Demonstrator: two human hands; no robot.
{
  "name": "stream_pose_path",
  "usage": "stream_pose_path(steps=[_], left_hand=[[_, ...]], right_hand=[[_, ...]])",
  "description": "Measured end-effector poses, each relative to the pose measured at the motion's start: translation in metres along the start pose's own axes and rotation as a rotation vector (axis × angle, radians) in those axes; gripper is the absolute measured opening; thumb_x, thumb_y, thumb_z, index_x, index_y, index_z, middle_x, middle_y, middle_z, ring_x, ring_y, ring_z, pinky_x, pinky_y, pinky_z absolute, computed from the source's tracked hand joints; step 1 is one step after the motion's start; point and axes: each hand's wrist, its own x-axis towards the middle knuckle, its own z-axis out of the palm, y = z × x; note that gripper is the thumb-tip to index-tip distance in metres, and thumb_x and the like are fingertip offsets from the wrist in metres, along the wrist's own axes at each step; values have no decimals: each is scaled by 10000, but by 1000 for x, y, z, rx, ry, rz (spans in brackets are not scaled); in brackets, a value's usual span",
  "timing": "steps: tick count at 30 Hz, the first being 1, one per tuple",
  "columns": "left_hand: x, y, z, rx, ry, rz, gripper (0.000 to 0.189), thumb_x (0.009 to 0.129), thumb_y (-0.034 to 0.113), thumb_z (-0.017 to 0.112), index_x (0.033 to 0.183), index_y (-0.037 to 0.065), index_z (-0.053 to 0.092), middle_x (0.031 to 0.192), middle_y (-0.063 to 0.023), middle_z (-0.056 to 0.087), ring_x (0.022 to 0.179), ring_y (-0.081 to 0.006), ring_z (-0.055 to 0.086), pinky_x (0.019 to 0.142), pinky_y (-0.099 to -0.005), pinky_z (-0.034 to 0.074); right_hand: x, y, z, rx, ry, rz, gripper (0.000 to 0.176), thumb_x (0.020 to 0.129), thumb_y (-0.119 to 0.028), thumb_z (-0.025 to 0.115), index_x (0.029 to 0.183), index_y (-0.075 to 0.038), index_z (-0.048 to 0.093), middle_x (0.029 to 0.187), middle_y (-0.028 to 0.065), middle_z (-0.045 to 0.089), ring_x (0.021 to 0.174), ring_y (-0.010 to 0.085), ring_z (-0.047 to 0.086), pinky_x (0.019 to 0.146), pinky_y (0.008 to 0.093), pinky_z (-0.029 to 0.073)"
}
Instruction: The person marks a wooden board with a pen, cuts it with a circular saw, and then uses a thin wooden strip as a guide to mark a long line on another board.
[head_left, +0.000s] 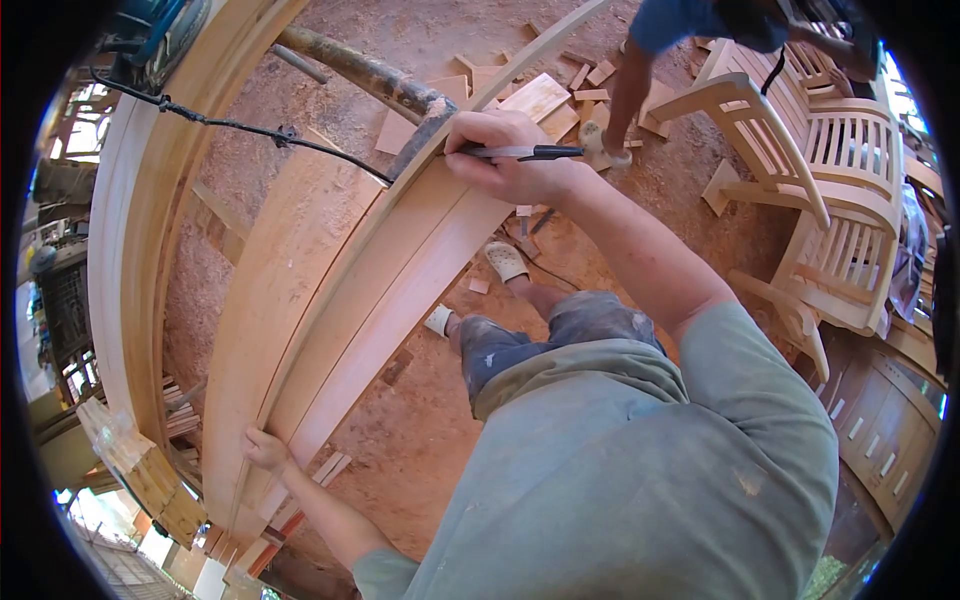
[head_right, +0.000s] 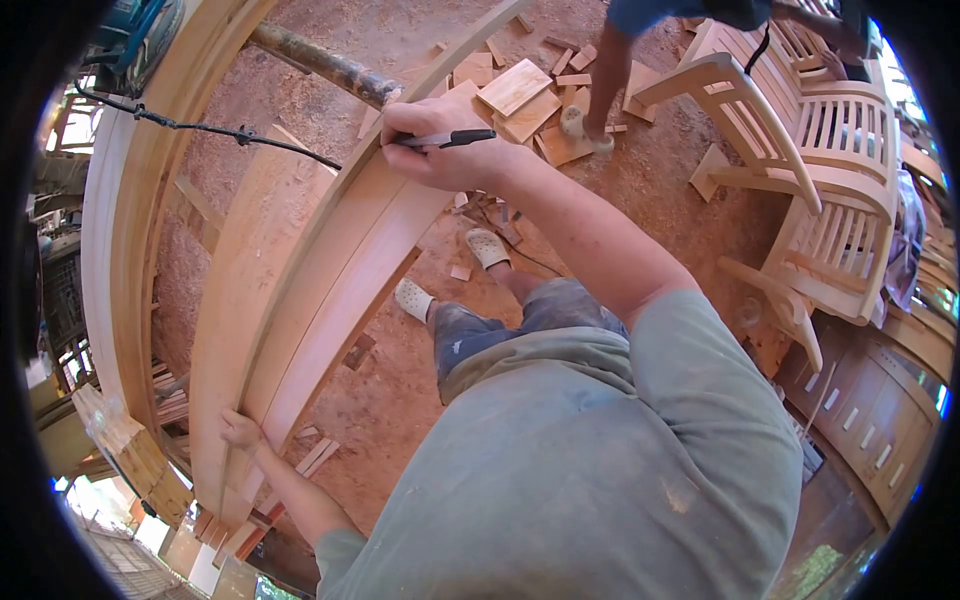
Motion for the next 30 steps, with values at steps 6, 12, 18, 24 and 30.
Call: stream_pose_path(steps=[6,12,18,24,30], left_hand=[[0,6,-3,17,-11,25,311,912,157,471,795,-67,653,767,-208,660,720,-352,629,667,-430,490],[-1,4,0,-7,5,35,311,917,160,474,795,-58,660,760,-198,661,706,-346,628,655,-429,488],[0,0,0,9,16,67,308,908,157,481,801,-58,674,767,-196,671,709,-343,638,663,-426,501],[1,5,-1,29,-2,43,313,897,155,475,800,-61,680,772,-200,675,720,-346,647,669,-426,507],[1,12,-3,-17,-32,37,311,891,153,477,799,-64,680,773,-202,674,723,-351,646,675,-428,506]], right_hand=[[1,-2,0,-27,1,-7,96,847,-105,668,870,-22,627,790,126,656,775,277,625,701,371,491],[1,0,-1,-34,-4,-22,96,840,-106,669,860,-19,633,781,128,652,782,284,623,703,377,489],[1,0,0,-18,8,-15,85,837,-91,665,847,-17,626,758,126,644,743,279,620,678,376,486],[2,1,0,2,13,-25,79,837,-79,663,844,-12,622,750,133,639,709,270,621,649,367,485],[1,1,0,6,1,-8,87,842,-80,661,851,-2,622,757,132,643,721,264,630,657,361,489]])
